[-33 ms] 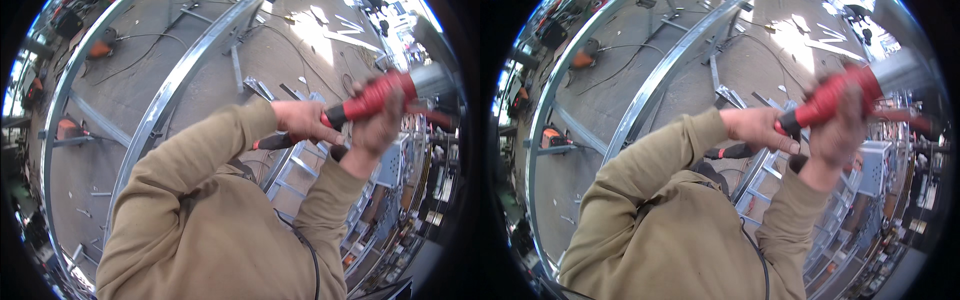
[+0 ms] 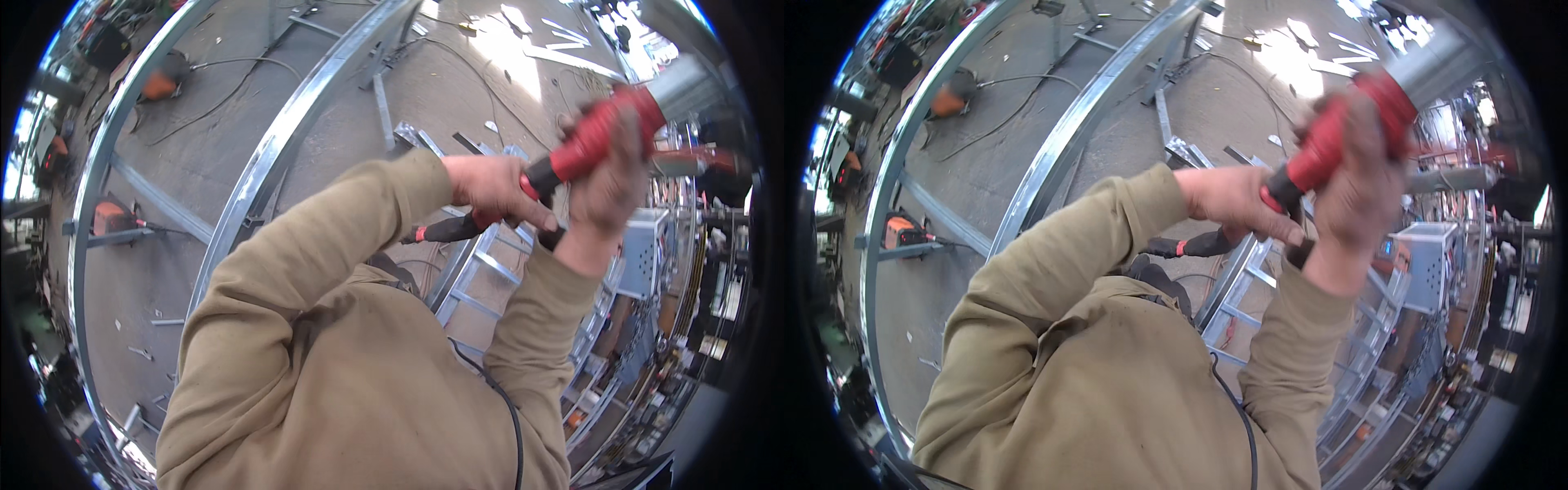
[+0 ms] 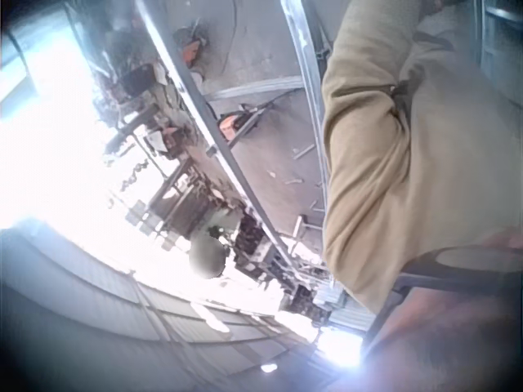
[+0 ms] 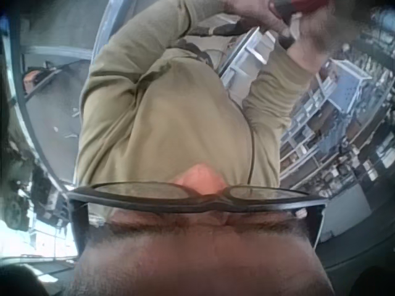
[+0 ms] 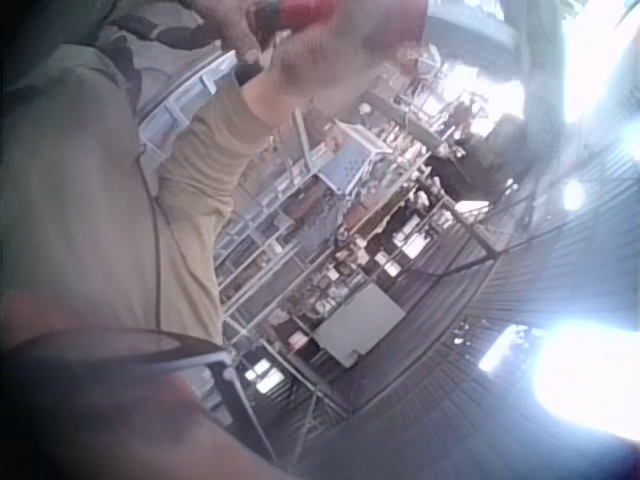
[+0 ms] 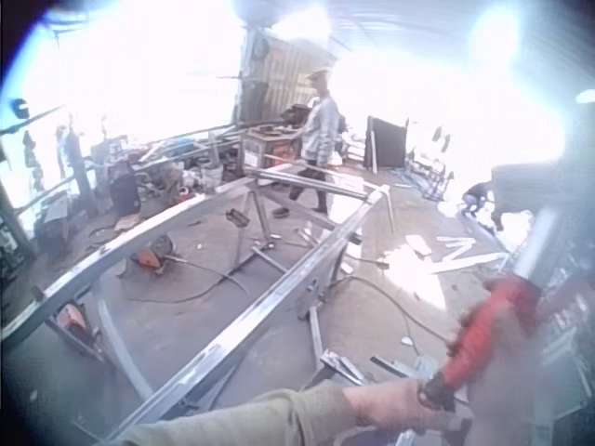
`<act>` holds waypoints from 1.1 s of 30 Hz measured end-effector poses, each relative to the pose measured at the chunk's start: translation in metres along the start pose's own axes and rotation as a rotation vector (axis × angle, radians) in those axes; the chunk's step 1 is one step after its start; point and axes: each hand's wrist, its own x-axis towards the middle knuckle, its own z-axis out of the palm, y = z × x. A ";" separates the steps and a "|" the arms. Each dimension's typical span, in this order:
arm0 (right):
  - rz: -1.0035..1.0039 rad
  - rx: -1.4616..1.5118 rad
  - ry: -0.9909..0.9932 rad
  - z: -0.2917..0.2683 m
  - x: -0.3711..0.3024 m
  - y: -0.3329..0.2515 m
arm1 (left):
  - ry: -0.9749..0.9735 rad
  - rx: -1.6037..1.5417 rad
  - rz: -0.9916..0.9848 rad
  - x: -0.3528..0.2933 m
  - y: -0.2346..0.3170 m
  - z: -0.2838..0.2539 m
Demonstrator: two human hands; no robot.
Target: The person welds multiple joints on a large metal frame using a handheld welding torch. They reposition the frame and move around the workshop to access different sections, then continue welding additional joints.
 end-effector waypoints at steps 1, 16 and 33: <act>-0.037 -0.128 -0.053 0.005 0.004 0.002 | 0.007 0.034 -0.052 0.005 -0.003 -0.002; 0.389 -0.185 -0.010 0.038 0.016 0.082 | 0.717 0.125 0.099 -0.029 -0.084 0.025; 0.679 -0.047 0.029 0.032 0.033 0.120 | 0.581 -0.048 -0.118 -0.042 -0.126 0.018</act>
